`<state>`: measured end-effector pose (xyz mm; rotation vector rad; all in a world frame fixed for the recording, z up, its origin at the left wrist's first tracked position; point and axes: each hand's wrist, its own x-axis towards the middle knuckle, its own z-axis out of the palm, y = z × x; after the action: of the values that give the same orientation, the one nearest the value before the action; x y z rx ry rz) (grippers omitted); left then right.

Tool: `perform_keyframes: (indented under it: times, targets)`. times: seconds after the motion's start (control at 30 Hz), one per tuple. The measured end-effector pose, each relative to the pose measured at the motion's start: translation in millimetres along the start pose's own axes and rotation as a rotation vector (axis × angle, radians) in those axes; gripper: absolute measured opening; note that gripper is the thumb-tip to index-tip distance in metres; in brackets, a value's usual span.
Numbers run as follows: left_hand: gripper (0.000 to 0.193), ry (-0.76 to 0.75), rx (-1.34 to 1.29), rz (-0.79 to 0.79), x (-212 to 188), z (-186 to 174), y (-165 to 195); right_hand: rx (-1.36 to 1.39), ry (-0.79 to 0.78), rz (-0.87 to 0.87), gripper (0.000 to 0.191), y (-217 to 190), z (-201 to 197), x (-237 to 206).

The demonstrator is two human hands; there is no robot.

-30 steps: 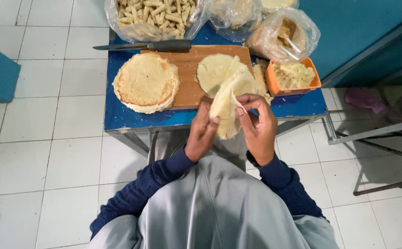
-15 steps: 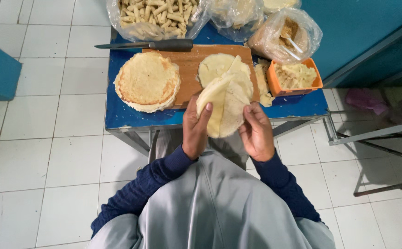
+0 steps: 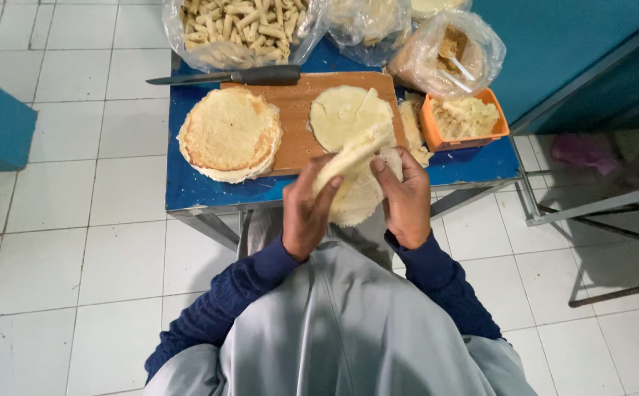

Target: The person sits at a small blue table and peels the thin outer skin off round flat cakes by hand, one at a time. They pull the translucent skin away in pieces, set the peeled cake on a stack on the cutting board, and collect the removed skins in a pile beside it.

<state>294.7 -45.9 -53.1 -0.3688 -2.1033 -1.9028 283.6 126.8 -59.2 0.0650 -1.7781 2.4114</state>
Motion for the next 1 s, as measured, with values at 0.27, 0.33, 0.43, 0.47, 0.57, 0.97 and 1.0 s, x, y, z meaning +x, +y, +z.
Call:
perform_keyframes:
  times: [0.27,0.33,0.43,0.47,0.57,0.97,1.0]
  targets:
    - [0.024,0.041,-0.052,0.012,7,-5,6,0.291,0.009,0.153,0.030,-3,5,1]
    - [0.025,0.023,-0.011,0.021,6,-5,7,0.194,-0.009,0.038,0.032,2,5,0]
    - [0.027,-0.015,0.013,0.035,3,-4,9,-0.093,0.003,-0.128,0.029,7,5,1]
    - [0.027,-0.027,0.017,0.038,1,-4,10,-0.183,0.040,-0.157,0.025,7,6,3]
    - [0.029,-0.019,0.037,0.005,0,-4,12,-0.413,0.112,-0.200,0.017,3,8,8]
    - [0.031,0.041,0.031,0.057,-7,-3,11,-0.434,0.242,-0.232,0.019,14,1,15]
    - [0.031,0.063,-0.001,0.034,-7,-3,10,-0.326,0.204,-0.193,0.018,17,0,16]
